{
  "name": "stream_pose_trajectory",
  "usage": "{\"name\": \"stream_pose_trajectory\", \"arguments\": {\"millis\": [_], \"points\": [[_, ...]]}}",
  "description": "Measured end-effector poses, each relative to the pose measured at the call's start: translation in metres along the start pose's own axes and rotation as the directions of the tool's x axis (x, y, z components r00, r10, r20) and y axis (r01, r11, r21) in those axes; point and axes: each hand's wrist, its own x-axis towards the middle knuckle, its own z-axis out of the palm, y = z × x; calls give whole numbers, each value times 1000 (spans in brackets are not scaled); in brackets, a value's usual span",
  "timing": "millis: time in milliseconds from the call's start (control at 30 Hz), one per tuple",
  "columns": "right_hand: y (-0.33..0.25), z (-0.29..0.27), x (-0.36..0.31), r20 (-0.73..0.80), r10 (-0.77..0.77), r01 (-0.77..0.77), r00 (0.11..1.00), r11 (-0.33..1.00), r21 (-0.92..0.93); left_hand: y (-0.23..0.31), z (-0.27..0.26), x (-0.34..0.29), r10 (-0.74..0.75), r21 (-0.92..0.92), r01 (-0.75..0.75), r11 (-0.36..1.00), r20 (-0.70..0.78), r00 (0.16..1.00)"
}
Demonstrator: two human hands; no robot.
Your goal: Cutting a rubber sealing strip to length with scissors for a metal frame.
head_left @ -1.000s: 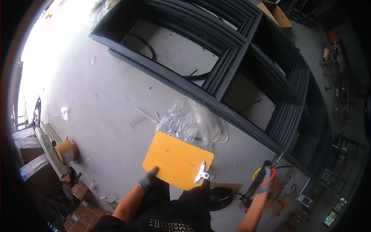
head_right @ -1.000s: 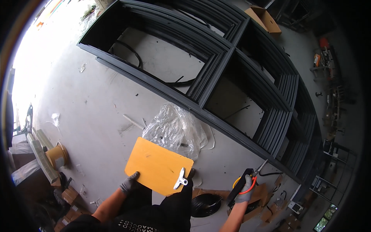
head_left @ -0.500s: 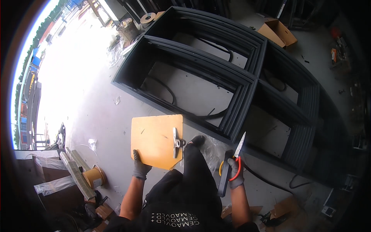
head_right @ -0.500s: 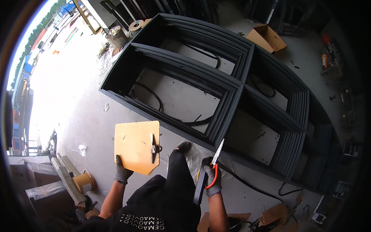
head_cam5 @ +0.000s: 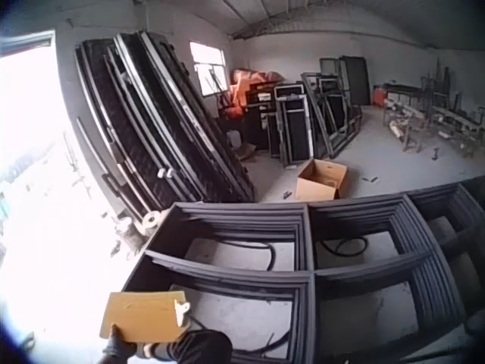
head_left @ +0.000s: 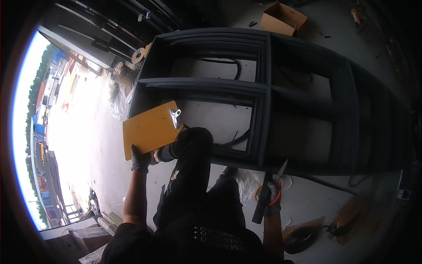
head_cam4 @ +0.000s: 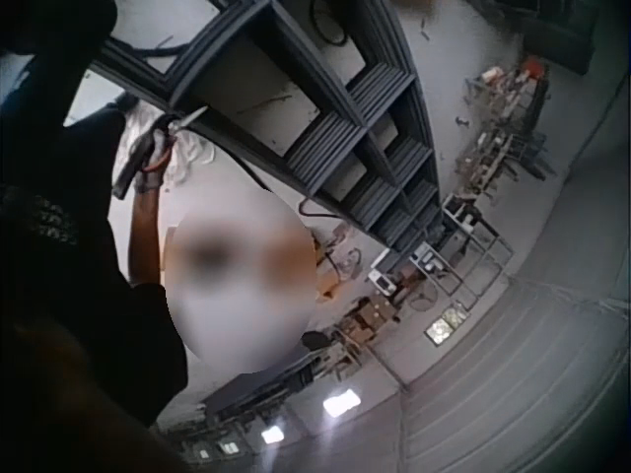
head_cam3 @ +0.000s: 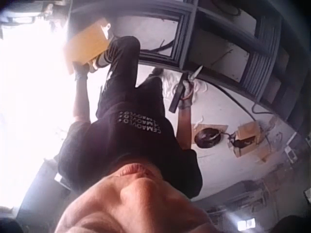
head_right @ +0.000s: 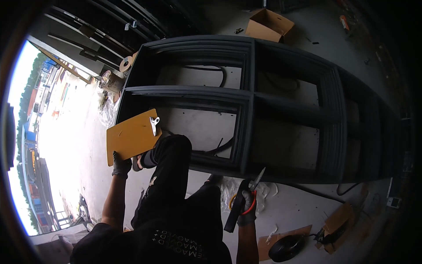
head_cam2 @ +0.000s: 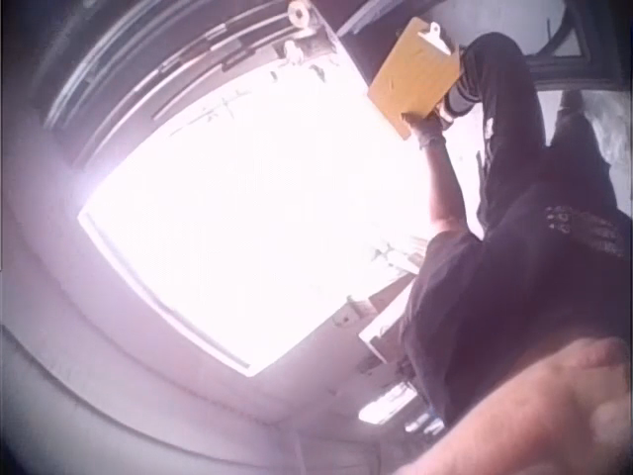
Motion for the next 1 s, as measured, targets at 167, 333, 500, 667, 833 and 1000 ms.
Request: {"name": "stream_pose_trajectory", "arguments": {"millis": [167,333,500,667,833,1000], "points": [[18,-63,-9,-50,-385,232,922,651,-723,-18,80,80,-564,-679,299,671,-204,800],[34,-18,-17,-144,-543,-93,828,119,-988,-86,165,159,-305,290,350,891,-189,933],[88,27,29,-291,-391,109,873,739,-665,-21,268,193,-257,207,330,921,-316,913],[67,157,74,-420,-498,-264,759,354,-897,-10,352,265,-235,854,-435,287,503,832],[37,231,114,-479,-560,-389,676,281,-877,6,413,294,-476,684,-584,438,727,494],[54,217,151,-468,-619,-224,631,432,-874,-25,416,350,-659,712,-617,336,645,386]]}}
